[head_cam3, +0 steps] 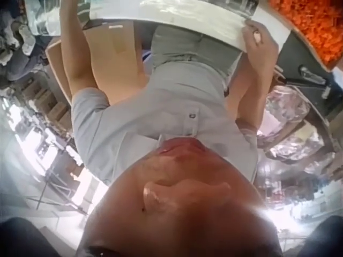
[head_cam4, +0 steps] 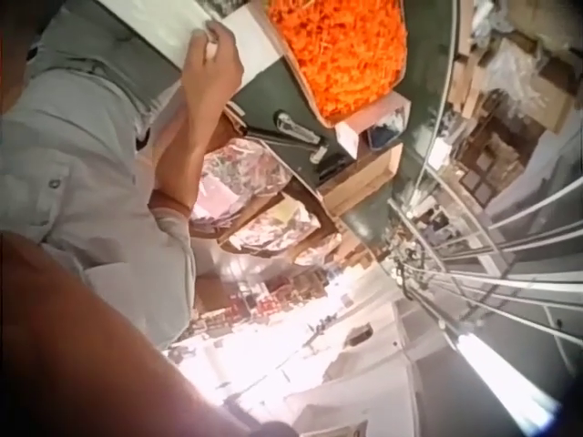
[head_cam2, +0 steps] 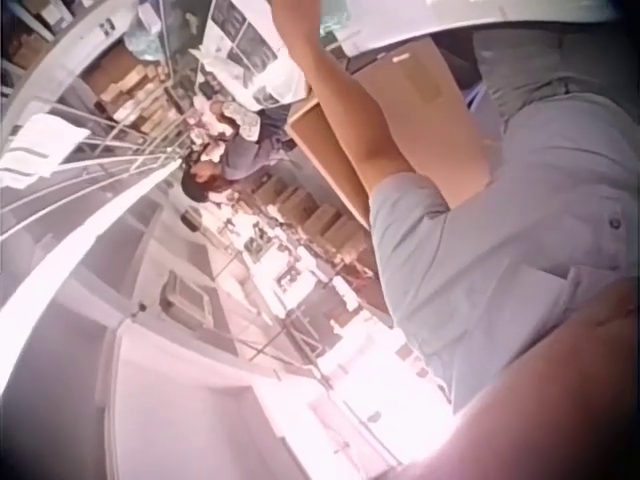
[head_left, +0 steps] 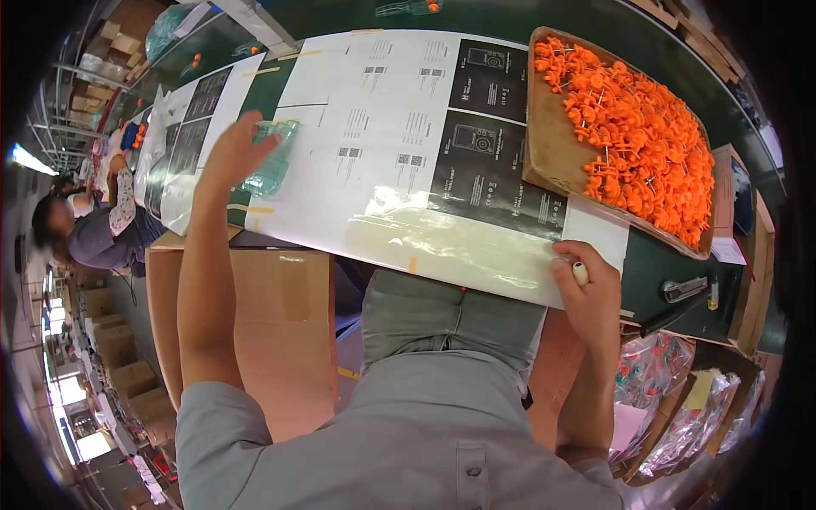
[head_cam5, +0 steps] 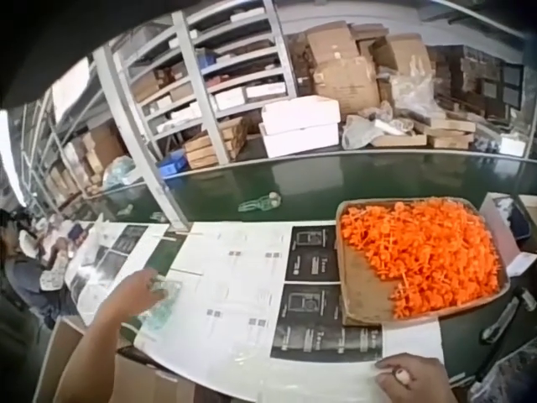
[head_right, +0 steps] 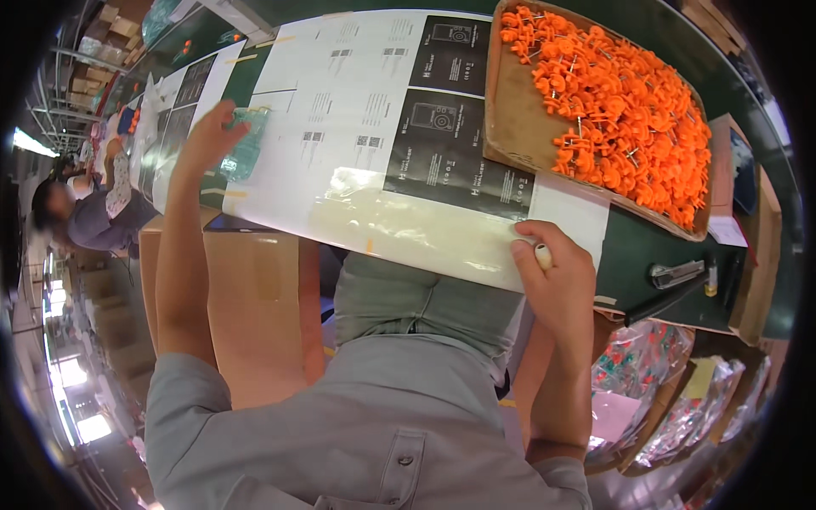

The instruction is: Manually assembling small orange components into clear plastic casings on an assembly line.

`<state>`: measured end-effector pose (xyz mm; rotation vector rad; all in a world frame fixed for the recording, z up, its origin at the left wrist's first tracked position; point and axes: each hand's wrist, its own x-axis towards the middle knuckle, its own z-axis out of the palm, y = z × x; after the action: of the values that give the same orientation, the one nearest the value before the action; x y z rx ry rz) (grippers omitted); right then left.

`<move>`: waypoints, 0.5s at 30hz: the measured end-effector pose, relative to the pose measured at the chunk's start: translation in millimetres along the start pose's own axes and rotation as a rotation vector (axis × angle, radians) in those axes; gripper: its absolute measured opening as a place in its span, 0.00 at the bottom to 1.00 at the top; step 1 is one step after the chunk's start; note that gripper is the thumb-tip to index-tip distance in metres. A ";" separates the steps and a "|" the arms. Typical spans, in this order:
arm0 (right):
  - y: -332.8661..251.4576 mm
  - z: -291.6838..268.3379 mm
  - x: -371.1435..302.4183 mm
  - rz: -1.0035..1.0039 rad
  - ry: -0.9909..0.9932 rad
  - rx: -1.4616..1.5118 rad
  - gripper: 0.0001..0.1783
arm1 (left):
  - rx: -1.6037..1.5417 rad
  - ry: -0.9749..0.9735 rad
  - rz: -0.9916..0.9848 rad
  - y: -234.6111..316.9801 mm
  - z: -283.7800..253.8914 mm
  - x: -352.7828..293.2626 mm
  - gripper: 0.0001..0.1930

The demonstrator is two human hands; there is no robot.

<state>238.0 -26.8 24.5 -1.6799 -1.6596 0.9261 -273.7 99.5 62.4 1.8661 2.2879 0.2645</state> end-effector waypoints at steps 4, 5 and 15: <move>1.2 2.7 -1.6 -0.032 0.011 -0.020 0.11 | 0.147 0.103 0.131 -0.8 25.6 -29.7 0.28; 2.7 2.2 -2.3 -0.056 0.023 -0.032 0.11 | 0.117 0.090 0.147 -6.3 29.2 -32.0 0.28; -1.9 8.2 -5.3 -0.039 0.059 -0.109 0.11 | -0.140 0.421 0.818 123.1 42.3 -78.6 0.24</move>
<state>230.3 -32.5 21.7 -1.7228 -1.7239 0.7726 -130.9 47.9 53.9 2.7614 1.4861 0.9645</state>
